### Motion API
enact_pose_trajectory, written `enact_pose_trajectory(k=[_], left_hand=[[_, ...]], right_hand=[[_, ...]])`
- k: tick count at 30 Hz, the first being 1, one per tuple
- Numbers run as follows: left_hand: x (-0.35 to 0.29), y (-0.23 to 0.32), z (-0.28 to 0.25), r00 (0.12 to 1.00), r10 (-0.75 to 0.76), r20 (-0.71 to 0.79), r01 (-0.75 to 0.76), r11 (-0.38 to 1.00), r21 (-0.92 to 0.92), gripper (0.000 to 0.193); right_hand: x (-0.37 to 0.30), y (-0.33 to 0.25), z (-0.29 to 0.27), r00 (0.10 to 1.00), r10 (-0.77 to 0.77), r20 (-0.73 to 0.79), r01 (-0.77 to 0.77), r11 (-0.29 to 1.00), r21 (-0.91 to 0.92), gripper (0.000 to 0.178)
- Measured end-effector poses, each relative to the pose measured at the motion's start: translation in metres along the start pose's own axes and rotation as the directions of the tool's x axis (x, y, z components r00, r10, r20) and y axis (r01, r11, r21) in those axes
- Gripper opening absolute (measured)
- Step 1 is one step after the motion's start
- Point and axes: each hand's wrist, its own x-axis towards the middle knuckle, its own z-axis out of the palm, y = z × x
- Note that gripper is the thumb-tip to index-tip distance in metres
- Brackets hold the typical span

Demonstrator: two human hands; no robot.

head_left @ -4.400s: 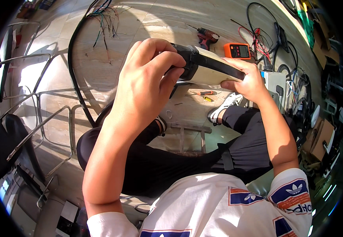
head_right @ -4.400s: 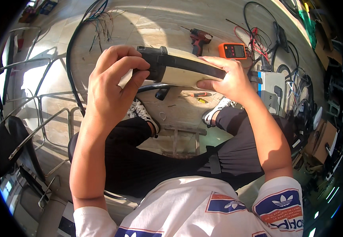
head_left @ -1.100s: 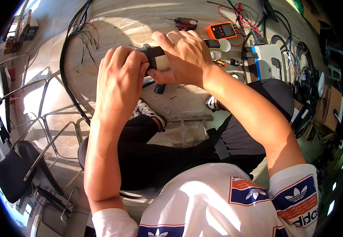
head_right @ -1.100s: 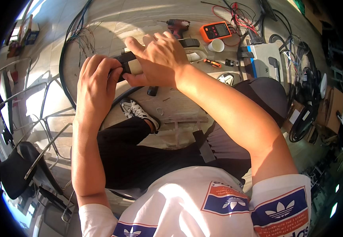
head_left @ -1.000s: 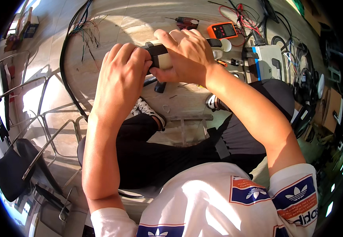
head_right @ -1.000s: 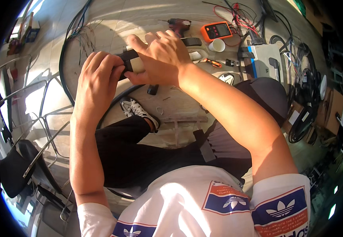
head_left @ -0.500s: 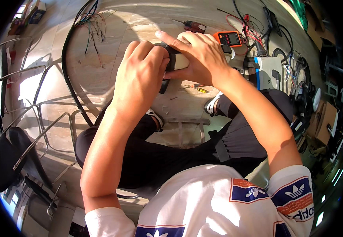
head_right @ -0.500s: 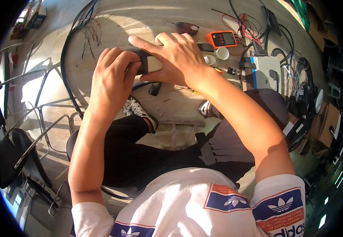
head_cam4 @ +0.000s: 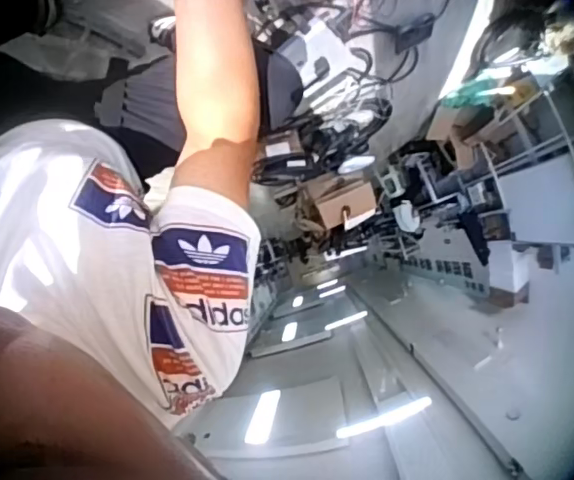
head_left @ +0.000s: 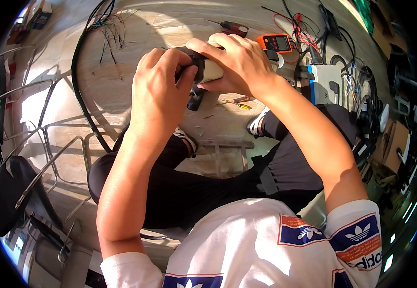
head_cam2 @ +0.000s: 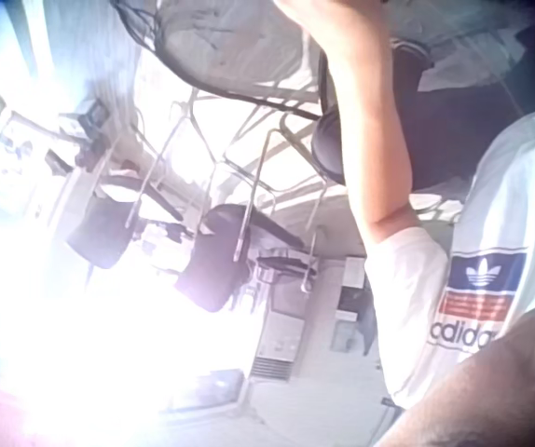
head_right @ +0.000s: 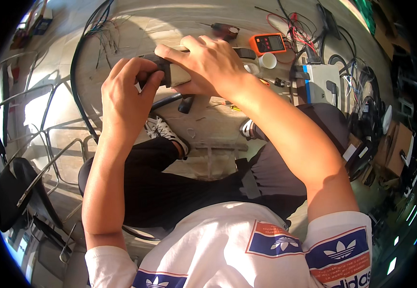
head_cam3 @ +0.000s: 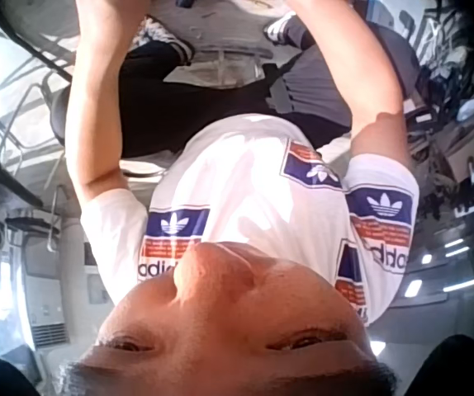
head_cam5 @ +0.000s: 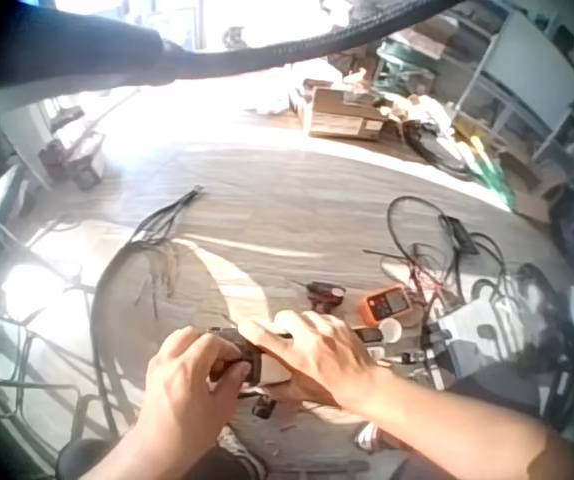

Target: The person manipulates a white electric vehicle charging connector and its attached black cable. They use a screwdriver and an electric drill to remove and install screws on the connector housing.

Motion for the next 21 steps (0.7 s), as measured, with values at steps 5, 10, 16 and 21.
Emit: enact_pose_trajectory(k=[5, 10, 16, 21], left_hand=[[0.006, -0.007, 0.002, 0.982, 0.188, 0.025, -0.190, 0.977, 0.101, 0.013], [0.010, -0.013, -0.006, 0.996, 0.084, 0.037, -0.083, 0.996, -0.017, 0.012], [0.029, -0.044, 0.015, 0.921, -0.377, 0.092, 0.360, 0.742, -0.565, 0.034], [0.037, -0.033, 0.035, 0.963, -0.257, -0.079, 0.224, 0.930, -0.293, 0.028]], right_hand=[[-0.002, 0.003, 0.004, 0.998, 0.029, -0.049, -0.030, 0.999, -0.014, 0.085], [0.001, 0.013, 0.000, 0.999, -0.007, -0.053, 0.007, 1.000, -0.015, 0.087], [0.002, 0.002, -0.003, 0.997, 0.033, -0.072, -0.030, 0.999, 0.036, 0.091], [0.007, -0.004, -0.010, 0.987, 0.160, 0.012, -0.160, 0.987, 0.027, 0.092]])
